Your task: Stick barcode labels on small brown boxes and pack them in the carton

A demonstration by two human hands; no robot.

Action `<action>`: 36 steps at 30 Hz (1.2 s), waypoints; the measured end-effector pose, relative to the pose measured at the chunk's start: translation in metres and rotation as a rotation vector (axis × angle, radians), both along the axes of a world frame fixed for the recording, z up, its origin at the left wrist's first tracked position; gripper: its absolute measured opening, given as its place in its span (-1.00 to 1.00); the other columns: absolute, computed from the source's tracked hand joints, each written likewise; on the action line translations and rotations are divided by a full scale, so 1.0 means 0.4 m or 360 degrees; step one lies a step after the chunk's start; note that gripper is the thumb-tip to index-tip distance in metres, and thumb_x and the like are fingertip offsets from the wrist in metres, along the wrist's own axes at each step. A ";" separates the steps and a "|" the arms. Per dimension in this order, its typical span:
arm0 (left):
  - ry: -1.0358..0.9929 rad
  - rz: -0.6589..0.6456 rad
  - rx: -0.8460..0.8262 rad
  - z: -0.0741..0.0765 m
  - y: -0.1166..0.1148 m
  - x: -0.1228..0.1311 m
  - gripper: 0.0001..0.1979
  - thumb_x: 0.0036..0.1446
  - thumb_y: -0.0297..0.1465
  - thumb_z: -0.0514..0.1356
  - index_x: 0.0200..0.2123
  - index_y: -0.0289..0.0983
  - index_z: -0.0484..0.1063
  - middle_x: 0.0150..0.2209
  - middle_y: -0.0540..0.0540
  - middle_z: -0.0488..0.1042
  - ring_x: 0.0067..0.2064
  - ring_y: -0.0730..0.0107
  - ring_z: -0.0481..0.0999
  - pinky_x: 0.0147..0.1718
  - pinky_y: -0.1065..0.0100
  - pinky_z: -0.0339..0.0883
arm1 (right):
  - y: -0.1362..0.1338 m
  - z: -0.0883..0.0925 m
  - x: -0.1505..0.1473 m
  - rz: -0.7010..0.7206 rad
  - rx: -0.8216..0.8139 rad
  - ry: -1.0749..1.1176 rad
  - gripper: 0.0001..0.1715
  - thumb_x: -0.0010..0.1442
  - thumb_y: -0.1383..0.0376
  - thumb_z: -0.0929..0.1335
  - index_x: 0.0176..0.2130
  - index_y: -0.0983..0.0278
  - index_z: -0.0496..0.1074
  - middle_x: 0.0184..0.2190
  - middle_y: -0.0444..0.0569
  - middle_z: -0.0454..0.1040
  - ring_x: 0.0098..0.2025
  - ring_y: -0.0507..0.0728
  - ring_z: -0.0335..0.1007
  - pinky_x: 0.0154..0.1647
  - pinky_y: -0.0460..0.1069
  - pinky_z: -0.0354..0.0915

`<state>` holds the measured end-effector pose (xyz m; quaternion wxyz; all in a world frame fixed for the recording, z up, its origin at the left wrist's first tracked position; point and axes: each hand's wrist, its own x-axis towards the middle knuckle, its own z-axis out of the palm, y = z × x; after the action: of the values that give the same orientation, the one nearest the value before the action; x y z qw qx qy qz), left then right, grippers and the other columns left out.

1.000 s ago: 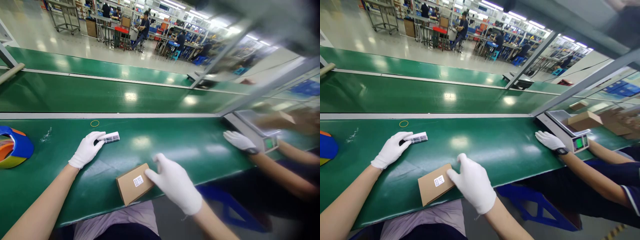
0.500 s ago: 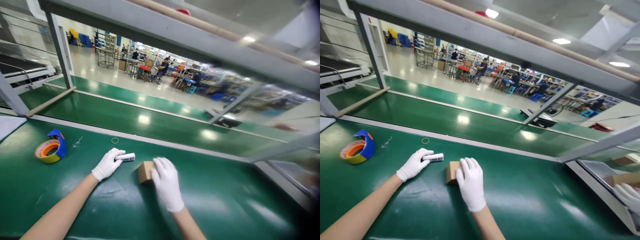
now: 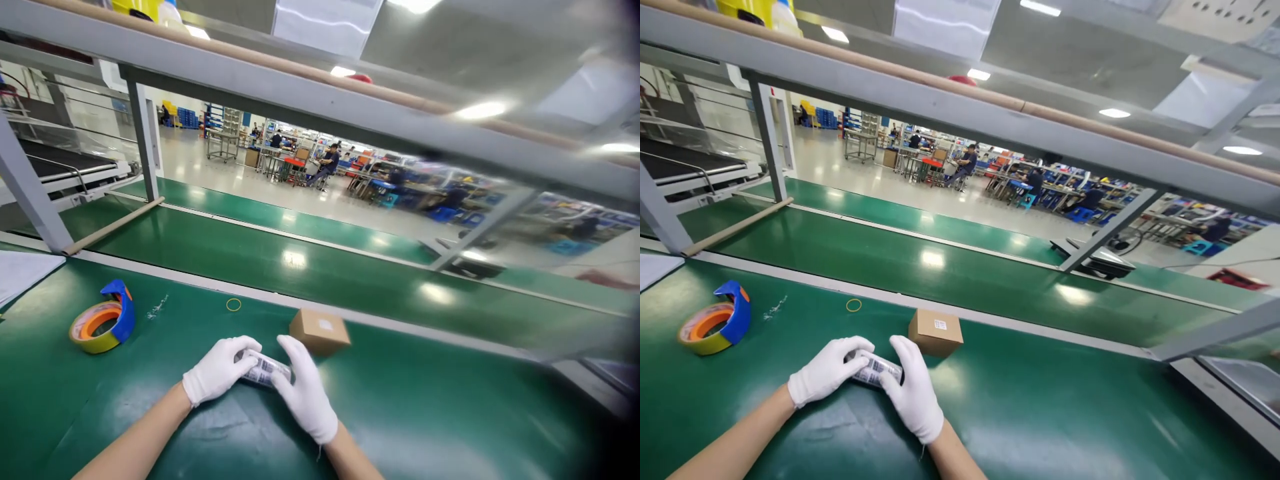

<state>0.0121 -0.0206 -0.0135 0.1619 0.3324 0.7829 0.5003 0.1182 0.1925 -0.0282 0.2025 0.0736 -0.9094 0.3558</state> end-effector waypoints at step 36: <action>-0.0535 0.0115 0.0087 0.017 0.049 0.050 -0.77 0.14 -0.20 0.34 -0.24 -0.24 0.56 -0.25 -0.08 0.62 -0.19 0.22 0.59 -0.15 0.28 0.46 | 0.000 0.085 0.006 -0.0152 -0.0585 -0.0544 -0.87 0.17 0.34 0.40 -0.42 0.24 0.40 -0.50 -0.22 0.40 -0.42 0.07 0.31 -0.34 -0.04 0.20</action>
<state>0.0322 -0.0012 -0.0069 0.2632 0.2200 0.7424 0.5755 0.1207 0.1925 0.0058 0.0725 -0.0686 -0.8529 0.5124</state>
